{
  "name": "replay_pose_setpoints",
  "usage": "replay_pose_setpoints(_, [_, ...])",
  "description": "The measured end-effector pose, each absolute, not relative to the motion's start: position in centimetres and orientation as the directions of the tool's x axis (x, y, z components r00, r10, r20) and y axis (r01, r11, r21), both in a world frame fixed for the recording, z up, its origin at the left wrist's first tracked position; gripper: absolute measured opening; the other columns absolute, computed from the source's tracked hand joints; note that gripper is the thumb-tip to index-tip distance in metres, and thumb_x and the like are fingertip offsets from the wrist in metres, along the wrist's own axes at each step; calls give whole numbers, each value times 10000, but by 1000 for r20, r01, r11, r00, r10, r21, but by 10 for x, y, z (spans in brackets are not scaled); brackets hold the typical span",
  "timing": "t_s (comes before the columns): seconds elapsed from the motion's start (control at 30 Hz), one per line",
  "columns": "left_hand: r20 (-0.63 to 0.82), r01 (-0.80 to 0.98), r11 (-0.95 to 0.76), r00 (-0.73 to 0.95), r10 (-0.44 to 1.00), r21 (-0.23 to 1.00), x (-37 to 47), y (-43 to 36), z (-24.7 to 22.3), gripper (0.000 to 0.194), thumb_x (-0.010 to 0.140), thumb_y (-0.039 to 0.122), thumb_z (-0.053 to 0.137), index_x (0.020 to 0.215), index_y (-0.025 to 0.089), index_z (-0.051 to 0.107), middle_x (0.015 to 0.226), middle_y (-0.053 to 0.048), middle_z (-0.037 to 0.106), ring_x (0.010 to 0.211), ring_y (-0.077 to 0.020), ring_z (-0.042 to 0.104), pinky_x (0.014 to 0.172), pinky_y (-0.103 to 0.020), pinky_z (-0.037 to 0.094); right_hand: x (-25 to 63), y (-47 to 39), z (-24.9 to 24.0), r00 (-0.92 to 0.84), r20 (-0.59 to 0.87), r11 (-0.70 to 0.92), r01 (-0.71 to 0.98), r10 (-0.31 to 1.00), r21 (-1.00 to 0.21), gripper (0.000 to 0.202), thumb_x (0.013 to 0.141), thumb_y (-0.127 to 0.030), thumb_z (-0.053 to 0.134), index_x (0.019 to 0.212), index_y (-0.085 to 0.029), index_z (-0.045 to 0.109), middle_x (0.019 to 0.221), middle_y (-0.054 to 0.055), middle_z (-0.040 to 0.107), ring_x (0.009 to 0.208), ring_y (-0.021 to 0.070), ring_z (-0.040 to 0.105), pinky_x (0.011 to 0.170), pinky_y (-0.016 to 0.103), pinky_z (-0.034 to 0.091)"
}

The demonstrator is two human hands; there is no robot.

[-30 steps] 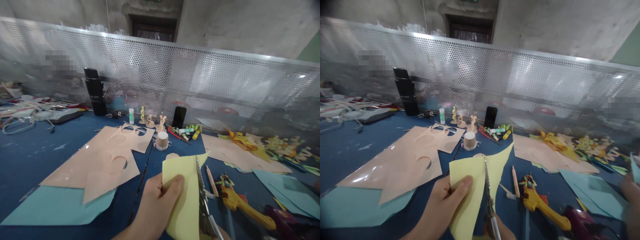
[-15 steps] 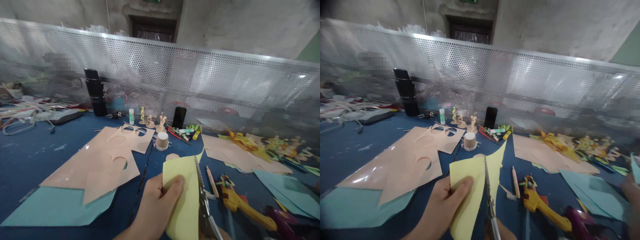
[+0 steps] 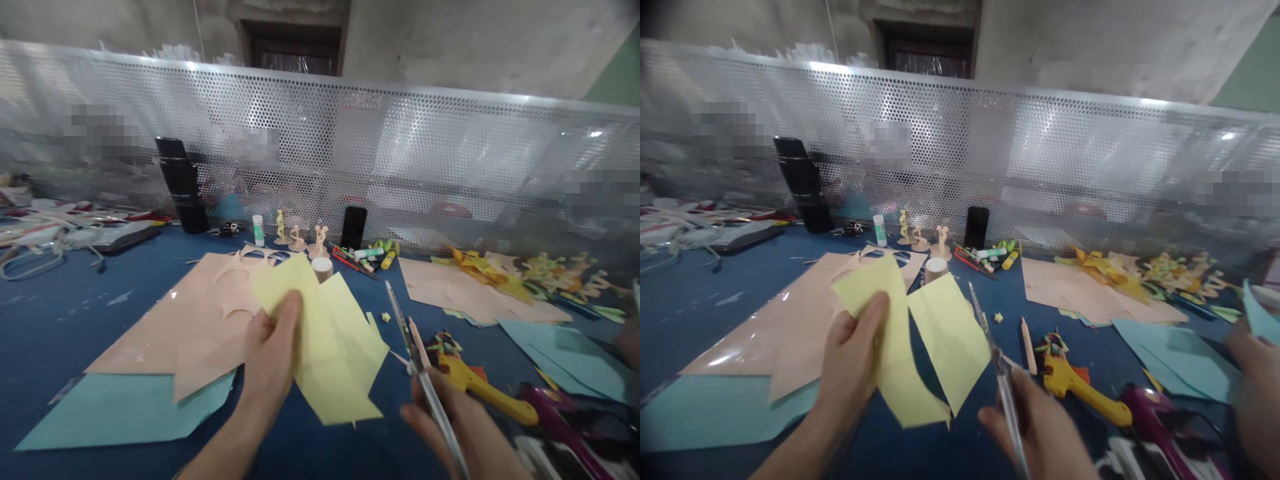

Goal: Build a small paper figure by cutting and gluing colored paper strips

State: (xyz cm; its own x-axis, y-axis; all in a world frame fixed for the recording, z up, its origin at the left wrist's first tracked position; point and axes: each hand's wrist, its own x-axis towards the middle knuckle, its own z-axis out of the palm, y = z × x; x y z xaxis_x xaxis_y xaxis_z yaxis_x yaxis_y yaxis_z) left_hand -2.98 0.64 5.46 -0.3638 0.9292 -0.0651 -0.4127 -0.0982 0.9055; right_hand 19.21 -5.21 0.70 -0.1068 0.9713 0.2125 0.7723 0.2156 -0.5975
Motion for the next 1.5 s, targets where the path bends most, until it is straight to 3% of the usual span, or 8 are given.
replay_pose_setpoints(0.17, [44,-410,-310,-542,839,858,-49,20,57,195,739,349,715,746,158,678,601,22,628,480,-103,582,461,-188,499,226,-1,38,50,15,-48,996,999,-77,222,895,-411,426,908,-244,571,872,43,689,762,261,675,575,336,459])
replay_pose_setpoints(0.4, [113,-350,-394,-610,785,850,-64,32,67,176,741,347,677,828,198,646,772,15,669,627,-122,631,541,-209,527,250,58,28,41,-35,-41,999,999,-18,266,906,-371,554,1053,-154,597,1023,54,636,865,178,623,770,383,512])
replay_pose_setpoints(0.63, [35,-235,-133,-381,924,963,-53,47,52,175,712,311,692,766,156,632,619,34,612,483,-90,556,404,-179,384,239,75,35,-100,74,105,992,992,-65,234,912,-347,553,1033,-154,606,1026,55,632,873,176,617,777,382,512])
replay_pose_setpoints(1.0, [-258,22,258,4,966,966,-22,58,-5,261,915,350,540,1044,131,599,889,-40,657,675,-129,634,589,-284,543,181,8,3,-648,335,708,701,684,-89,287,853,-229,597,1136,-278,596,1111,42,606,1009,206,563,818,332,412])
replay_pose_setpoints(1.17, [-114,193,109,14,993,975,-33,62,2,346,756,349,698,1028,141,650,893,-128,699,761,-251,683,620,-365,564,186,16,-7,-758,292,803,592,583,-66,199,940,-232,459,908,-190,651,945,54,640,895,185,586,746,322,411])
replay_pose_setpoints(1.3, [221,442,-152,-108,969,884,-43,59,20,658,646,243,780,1255,229,531,1362,-126,481,1249,-321,455,1006,-447,394,187,14,-12,-775,256,812,576,578,-93,162,932,-223,480,913,-176,633,931,47,638,875,170,593,764,307,433])
replay_pose_setpoints(1.37, [454,706,-413,145,879,575,-41,51,28,468,735,247,705,1187,233,585,1351,-96,492,1279,-305,419,1058,-462,324,188,11,-13,-770,248,806,584,588,-99,140,926,-235,504,905,-183,633,914,35,640,843,172,600,755,311,438])
replay_pose_setpoints(1.5, [93,616,-683,712,696,393,-27,31,27,235,806,345,663,1019,247,667,1088,-25,688,1048,-226,613,909,-355,464,192,8,-11,-763,244,797,597,599,-90,115,901,-225,551,836,-184,637,823,22,645,756,184,606,699,324,425])
